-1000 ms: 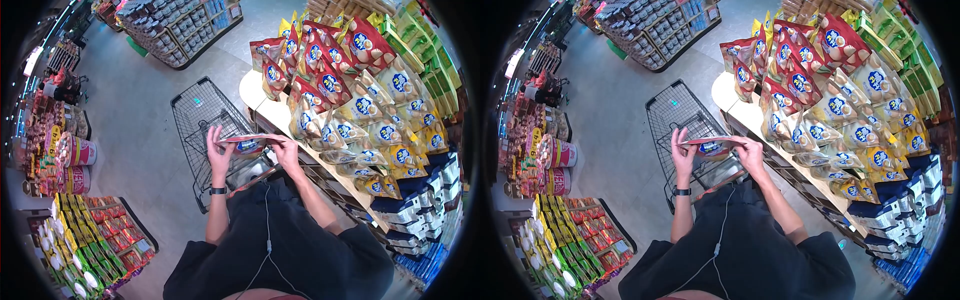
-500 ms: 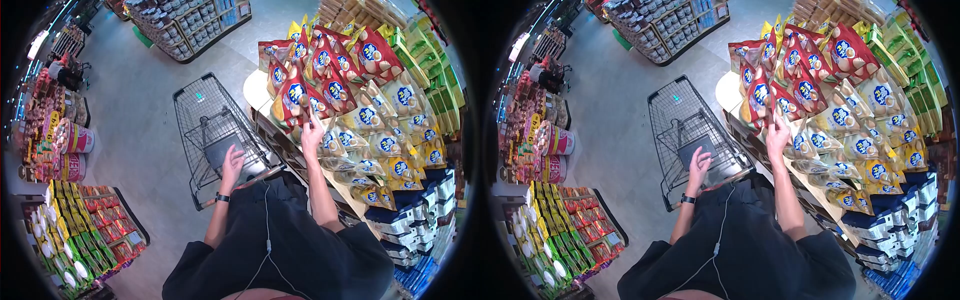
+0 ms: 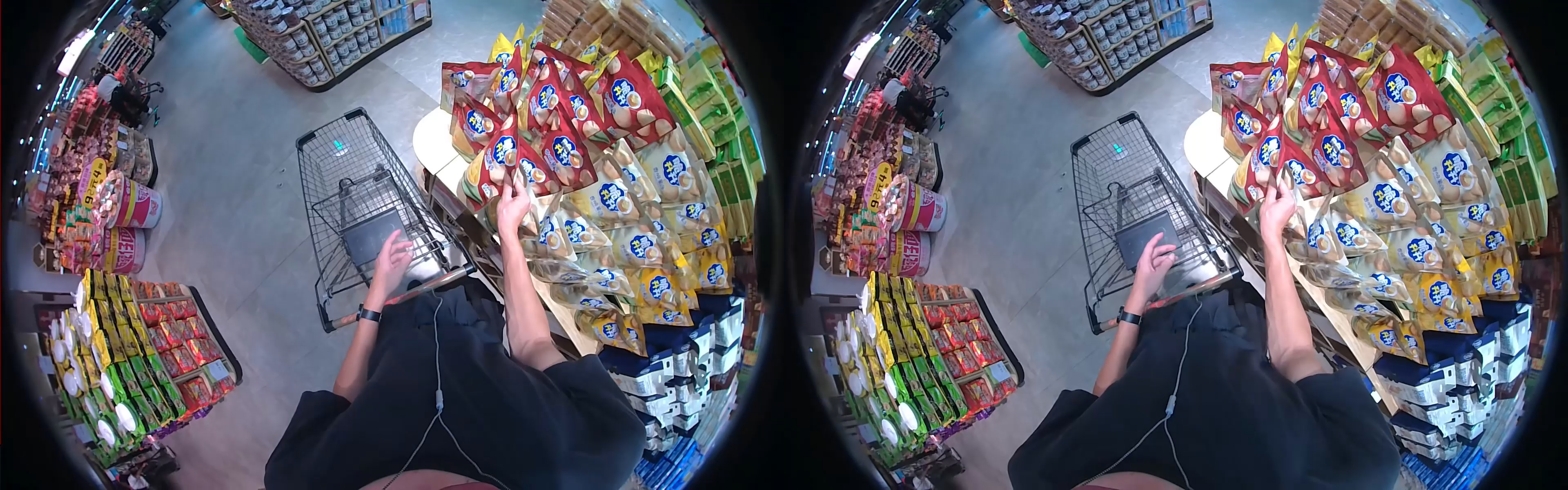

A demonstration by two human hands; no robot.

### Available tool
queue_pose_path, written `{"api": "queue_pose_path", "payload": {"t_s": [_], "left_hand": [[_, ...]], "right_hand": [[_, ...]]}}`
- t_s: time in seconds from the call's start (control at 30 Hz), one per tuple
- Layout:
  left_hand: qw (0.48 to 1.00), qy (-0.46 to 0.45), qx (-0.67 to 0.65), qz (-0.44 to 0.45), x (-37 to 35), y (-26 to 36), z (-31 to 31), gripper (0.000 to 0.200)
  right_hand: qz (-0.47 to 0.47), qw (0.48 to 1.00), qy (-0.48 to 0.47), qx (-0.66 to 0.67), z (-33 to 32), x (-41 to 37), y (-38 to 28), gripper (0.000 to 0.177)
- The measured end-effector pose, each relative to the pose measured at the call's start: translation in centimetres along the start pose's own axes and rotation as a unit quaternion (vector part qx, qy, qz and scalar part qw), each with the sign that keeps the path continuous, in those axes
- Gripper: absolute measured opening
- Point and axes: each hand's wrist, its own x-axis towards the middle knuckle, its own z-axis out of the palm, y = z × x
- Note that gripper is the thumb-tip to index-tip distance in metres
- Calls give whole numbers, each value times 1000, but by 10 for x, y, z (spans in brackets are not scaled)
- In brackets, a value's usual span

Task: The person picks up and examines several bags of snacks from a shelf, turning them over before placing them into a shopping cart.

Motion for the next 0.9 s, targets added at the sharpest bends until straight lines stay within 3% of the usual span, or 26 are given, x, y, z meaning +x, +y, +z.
{"api": "queue_pose_path", "payload": {"t_s": [0.13,0.27,0.3,0.4,0.57,0.7,0.8,0.9], "left_hand": [[1000,-3,14,-27,-2,-4,-1,61],[999,-21,22,-30,1,-13,1,62],[999,-25,17,-32,3,-16,2,62],[998,-36,19,-42,4,-17,5,62],[997,-43,38,-48,6,-17,6,62],[998,-34,40,-45,6,-22,6,62],[997,-34,53,-43,6,-27,6,60],[996,-49,49,-57,4,-40,6,61]], "right_hand": [[-17,998,30,-46,12,-3,42,29],[-14,997,43,67,41,-10,121,29],[31,998,-8,51,29,-14,98,29],[66,995,-40,-69,28,-17,91,27],[33,998,-50,15,35,-19,108,31],[132,988,-81,-24,13,-32,63,37],[141,975,-112,-131,9,-35,74,40],[150,974,-136,-99,6,-51,86,49]]}}
